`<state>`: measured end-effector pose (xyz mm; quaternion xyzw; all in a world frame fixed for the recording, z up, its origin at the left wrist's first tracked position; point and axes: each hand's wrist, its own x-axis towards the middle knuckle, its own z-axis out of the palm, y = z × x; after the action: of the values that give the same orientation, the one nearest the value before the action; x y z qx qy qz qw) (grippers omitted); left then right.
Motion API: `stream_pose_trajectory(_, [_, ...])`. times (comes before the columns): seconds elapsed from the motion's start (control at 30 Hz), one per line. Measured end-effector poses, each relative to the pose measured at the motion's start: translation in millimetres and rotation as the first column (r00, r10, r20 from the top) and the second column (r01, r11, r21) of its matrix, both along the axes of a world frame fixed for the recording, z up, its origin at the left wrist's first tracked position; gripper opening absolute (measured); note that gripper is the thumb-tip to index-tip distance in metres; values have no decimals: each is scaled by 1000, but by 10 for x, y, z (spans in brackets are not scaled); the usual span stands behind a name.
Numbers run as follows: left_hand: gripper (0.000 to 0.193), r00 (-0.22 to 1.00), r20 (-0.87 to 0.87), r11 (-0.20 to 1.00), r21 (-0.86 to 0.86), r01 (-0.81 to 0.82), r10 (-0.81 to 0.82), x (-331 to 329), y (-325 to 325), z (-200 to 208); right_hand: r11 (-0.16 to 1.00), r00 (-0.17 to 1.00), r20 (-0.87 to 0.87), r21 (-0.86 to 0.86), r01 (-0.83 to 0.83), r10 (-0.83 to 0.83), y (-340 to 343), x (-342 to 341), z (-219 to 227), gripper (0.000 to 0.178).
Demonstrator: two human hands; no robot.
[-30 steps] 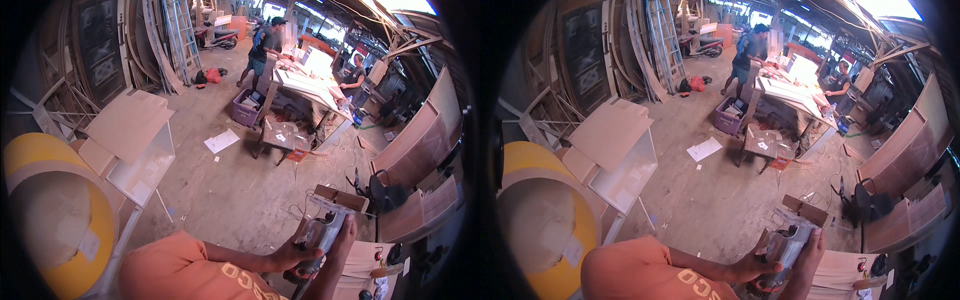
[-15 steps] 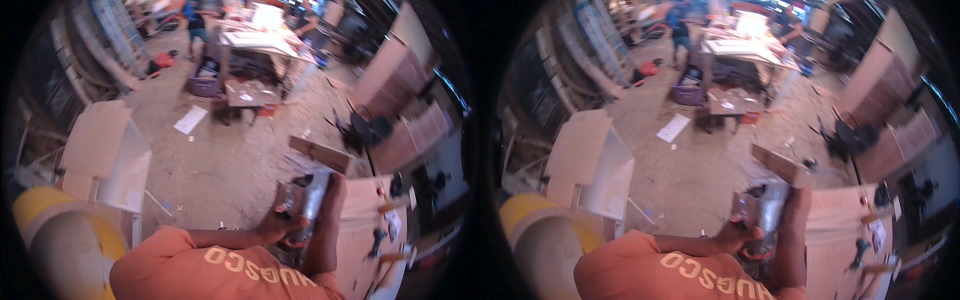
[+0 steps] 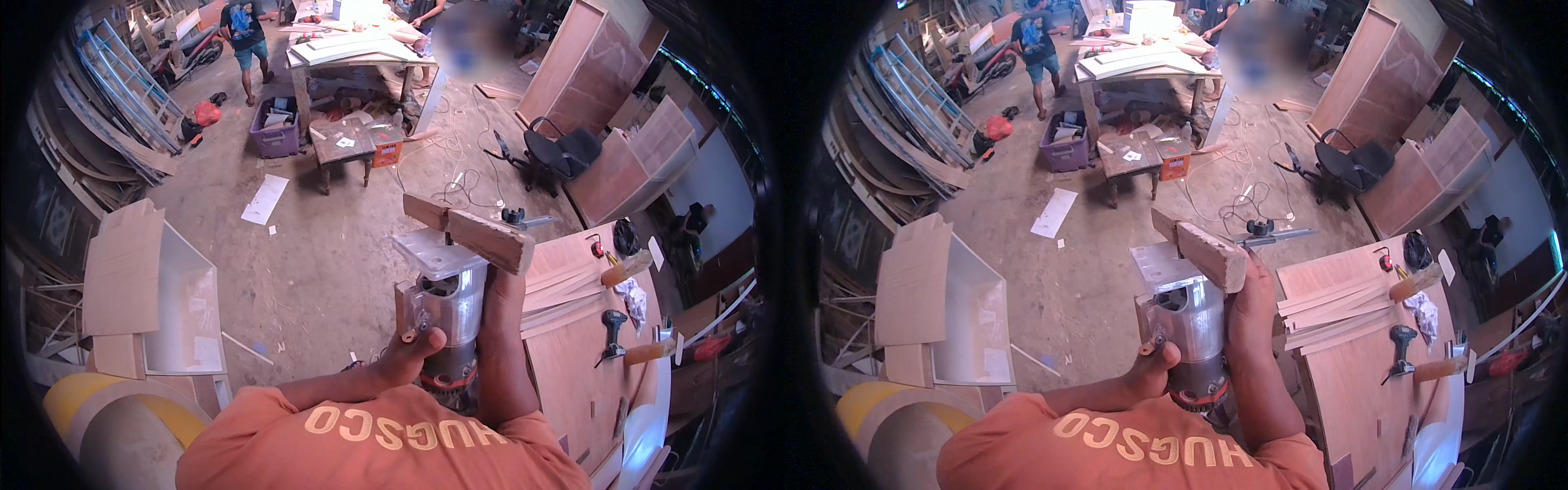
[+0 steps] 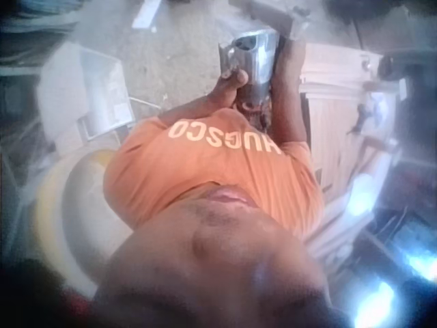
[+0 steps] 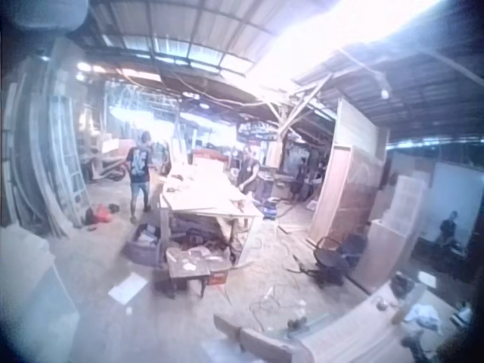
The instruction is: The person handles a power router, uses a drill to make a pilot hole, and then adjusts the router bit depth before using it to trim the edge of a piece of wood. They move between different work surfaces and handle multiple wooden components.
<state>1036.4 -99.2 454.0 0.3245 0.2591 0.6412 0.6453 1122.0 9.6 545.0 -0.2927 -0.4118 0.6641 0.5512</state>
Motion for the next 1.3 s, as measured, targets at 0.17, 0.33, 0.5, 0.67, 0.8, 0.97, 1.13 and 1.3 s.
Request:
stream_pose_trajectory(0.17, [77,996,83,999,-15,-34,35,34,-19,72,999,1000,17,-33,-13,13,-4,-23,3,36])
stream_pose_trajectory(0.33, [76,992,97,997,20,-79,76,43,22,54,997,996,46,-24,-71,72,-3,-16,70,39])
stream_pose_trajectory(0.5, [73,991,129,1000,-9,-23,24,64,19,-34,993,990,86,41,-115,111,91,36,-53,41])
stream_pose_trajectory(0.67, [86,992,128,999,-43,3,2,48,62,-58,992,985,144,60,-107,97,164,57,-128,40])
stream_pose_trajectory(0.8, [87,988,144,997,-59,-54,62,56,66,-2,983,983,-25,1,-182,182,92,76,-42,34])
stream_pose_trajectory(0.97, [79,990,137,999,-18,-40,42,23,105,36,983,982,-61,-24,-183,181,43,18,22,26])
stream_pose_trajectory(1.13, [72,984,91,988,-22,-152,154,57,210,-89,981,978,76,-31,-191,193,178,13,-80,26])
stream_pose_trajectory(1.3, [80,966,257,999,-26,46,-37,28,207,-88,963,946,244,110,-247,215,320,173,-272,28])
